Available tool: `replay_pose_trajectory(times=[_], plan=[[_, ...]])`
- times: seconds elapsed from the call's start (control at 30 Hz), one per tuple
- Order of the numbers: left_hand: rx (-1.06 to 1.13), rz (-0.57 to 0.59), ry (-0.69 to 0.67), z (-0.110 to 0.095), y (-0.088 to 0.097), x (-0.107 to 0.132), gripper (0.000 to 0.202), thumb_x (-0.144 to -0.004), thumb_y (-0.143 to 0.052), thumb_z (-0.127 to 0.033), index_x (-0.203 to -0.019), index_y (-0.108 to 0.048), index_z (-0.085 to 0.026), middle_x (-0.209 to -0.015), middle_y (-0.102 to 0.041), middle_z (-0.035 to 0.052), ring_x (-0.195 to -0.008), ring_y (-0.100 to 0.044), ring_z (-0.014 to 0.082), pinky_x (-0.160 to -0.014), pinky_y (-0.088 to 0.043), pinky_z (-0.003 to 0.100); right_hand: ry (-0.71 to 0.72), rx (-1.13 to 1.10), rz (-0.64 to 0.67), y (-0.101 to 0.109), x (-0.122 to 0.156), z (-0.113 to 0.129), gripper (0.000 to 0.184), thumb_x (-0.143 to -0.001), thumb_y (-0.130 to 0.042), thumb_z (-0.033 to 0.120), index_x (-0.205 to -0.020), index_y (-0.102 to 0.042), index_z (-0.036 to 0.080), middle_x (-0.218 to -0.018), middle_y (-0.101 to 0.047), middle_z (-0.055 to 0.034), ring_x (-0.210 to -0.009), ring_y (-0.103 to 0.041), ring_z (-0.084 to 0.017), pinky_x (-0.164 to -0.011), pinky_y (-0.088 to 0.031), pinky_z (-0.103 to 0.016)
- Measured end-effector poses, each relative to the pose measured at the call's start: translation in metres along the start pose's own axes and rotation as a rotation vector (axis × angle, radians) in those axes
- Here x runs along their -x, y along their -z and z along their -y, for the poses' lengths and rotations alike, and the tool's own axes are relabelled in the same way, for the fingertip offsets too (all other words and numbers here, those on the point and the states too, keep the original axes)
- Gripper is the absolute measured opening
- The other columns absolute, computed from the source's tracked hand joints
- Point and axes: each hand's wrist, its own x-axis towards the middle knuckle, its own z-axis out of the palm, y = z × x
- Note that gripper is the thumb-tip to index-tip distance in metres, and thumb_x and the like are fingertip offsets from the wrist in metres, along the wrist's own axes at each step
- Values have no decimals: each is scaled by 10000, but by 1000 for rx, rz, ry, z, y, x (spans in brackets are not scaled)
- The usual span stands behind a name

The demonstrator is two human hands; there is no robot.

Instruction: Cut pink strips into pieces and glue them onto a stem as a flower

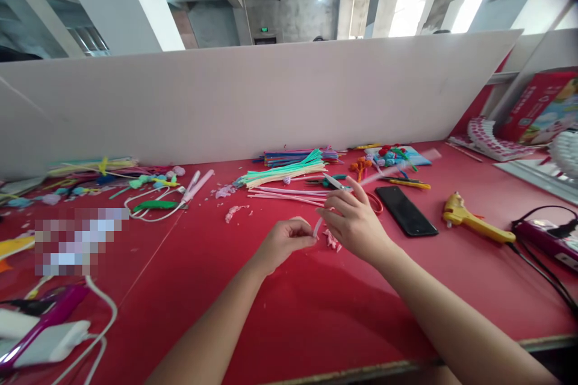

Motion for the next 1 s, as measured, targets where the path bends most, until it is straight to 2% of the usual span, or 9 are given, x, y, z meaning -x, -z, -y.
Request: replay_pose_trajectory(times=[0.07, 0.17, 0.3, 0.47, 0.73, 0.9, 1.0], plan=[[143, -13, 32, 1, 1, 1, 89, -661, -638, -214, -672, -598, -135, -629, -511, -14, -568, -439, 78, -573, -342, 229, 44, -78, 41, 1, 0, 5, 236, -823, -430, 164, -990, -584, 227, -828, -569, -34, -864, -497, -166, -953, -265, -466], [362, 24, 129, 3, 3, 2, 97, -645, -655, -186, -694, -586, -138, -611, -503, -17, -515, -427, 64, -515, -308, 219, 61, -195, 46, 3, 1, 11, 248, -830, -434, 194, -1027, -578, 240, -829, -560, -46, -780, -482, -161, -794, -379, -370], [468, 129, 191, 4, 5, 5, 147, -612, -684, -172, -698, -570, -138, -581, -496, -17, -482, -418, 58, -468, -259, 209, 22, -289, 30, 7, 4, 14, 233, -845, -422, 212, -985, -607, 230, -815, -543, -57, -715, -462, -143, -648, -377, -281], [454, 192, 215, 6, 6, 5, 146, -619, -678, -176, -692, -562, -124, -542, -477, -20, -463, -412, 56, -456, -255, 208, 37, -329, 68, 6, 6, 14, 241, -844, -421, 202, -998, -604, 227, -774, -540, -47, -690, -455, -139, -625, -369, -264], [406, 160, 239, 12, 10, 1, 143, -629, -677, -173, -685, -558, -119, -561, -490, -16, -481, -421, 57, -484, -282, 209, -4, -329, 138, 1, 7, 15, 239, -845, -423, 210, -1002, -603, 211, -783, -553, -50, -716, -477, -135, -626, -376, -239], [427, 126, 236, 13, 8, 0, 168, -654, -668, -232, -646, -551, -111, -559, -488, -8, -472, -404, 51, -464, -250, 205, -38, -360, 117, 1, 5, 11, 217, -845, -429, 231, -933, -627, 214, -743, -552, -44, -691, -482, -129, -625, -373, -236], [499, 119, 183, 11, 7, 0, 169, -665, -658, -228, -628, -540, -112, -538, -469, -17, -450, -365, 35, -443, -212, 195, -67, -445, 99, 3, 3, 9, 219, -852, -428, 255, -922, -631, 212, -719, -561, -35, -668, -493, -120, -609, -375, -228]])
